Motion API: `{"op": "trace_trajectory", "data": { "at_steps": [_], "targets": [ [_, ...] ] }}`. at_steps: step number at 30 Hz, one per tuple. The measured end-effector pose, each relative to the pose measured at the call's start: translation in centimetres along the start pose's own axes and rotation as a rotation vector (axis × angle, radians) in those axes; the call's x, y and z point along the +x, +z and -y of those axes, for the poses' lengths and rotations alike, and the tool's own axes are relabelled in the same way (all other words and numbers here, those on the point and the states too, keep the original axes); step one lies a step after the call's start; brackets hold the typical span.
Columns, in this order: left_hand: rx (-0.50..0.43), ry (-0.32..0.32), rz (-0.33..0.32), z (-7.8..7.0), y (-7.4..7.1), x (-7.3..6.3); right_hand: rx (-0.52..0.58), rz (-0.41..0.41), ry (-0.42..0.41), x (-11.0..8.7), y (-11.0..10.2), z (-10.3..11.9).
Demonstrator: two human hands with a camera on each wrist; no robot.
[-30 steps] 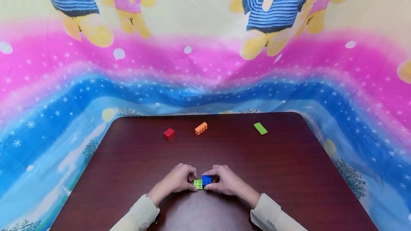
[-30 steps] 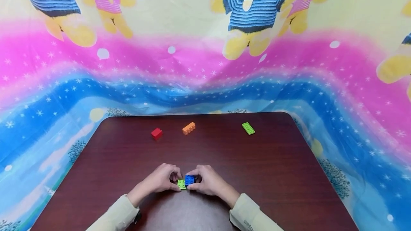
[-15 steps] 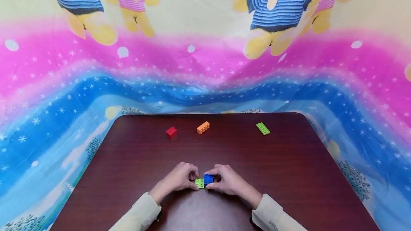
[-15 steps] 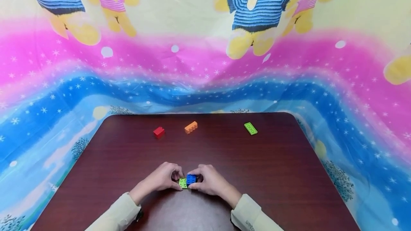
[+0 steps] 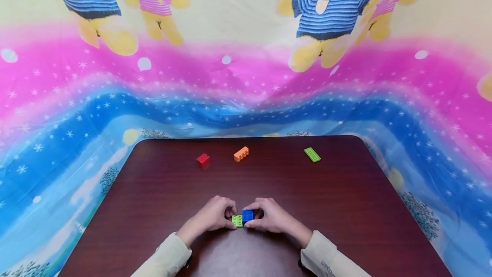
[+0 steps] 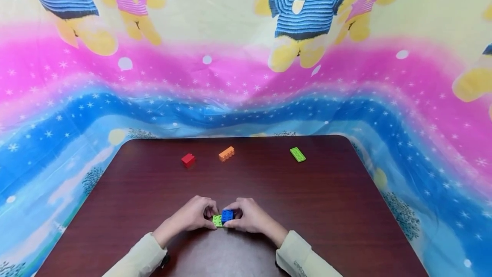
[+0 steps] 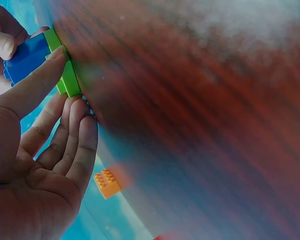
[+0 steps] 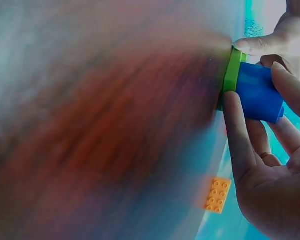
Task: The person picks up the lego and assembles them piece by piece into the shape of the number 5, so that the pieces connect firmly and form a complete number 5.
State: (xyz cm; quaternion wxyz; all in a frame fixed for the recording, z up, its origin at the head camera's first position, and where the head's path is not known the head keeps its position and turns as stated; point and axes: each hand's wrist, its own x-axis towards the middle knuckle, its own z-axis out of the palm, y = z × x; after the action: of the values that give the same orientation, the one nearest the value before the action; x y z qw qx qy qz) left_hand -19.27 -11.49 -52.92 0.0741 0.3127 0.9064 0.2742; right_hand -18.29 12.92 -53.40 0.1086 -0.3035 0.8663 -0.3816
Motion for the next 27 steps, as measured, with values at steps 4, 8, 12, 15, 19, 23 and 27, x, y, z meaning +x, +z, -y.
{"op": "trace_trajectory", "data": {
  "at_steps": [4,8,12,15,19,23,27],
  "targets": [
    [0.007,-0.007,0.002,-0.1,0.0,-0.1,0.02,0.014,-0.002,0.1,-0.2,0.0],
    [0.005,-0.009,0.007,-0.1,0.1,-0.1,0.057,0.034,0.007,-0.1,-0.4,0.0],
    [-0.001,-0.01,0.011,-0.1,0.1,-0.1,0.115,0.049,0.017,-0.4,-0.5,-0.1],
    [0.0,-0.013,0.01,-0.1,0.1,-0.2,0.146,0.048,0.019,-0.4,-0.6,-0.2],
    [-0.001,-0.012,0.008,-0.1,0.1,-0.1,0.139,0.044,0.024,-0.4,-0.7,-0.1],
    [-0.01,-0.012,0.006,-0.1,0.1,-0.1,0.118,0.053,0.051,-0.2,-1.0,0.3],
    [-0.019,-0.022,0.001,-0.1,0.0,-0.1,0.103,0.063,0.07,-0.1,-1.2,0.5]
  ]
}}
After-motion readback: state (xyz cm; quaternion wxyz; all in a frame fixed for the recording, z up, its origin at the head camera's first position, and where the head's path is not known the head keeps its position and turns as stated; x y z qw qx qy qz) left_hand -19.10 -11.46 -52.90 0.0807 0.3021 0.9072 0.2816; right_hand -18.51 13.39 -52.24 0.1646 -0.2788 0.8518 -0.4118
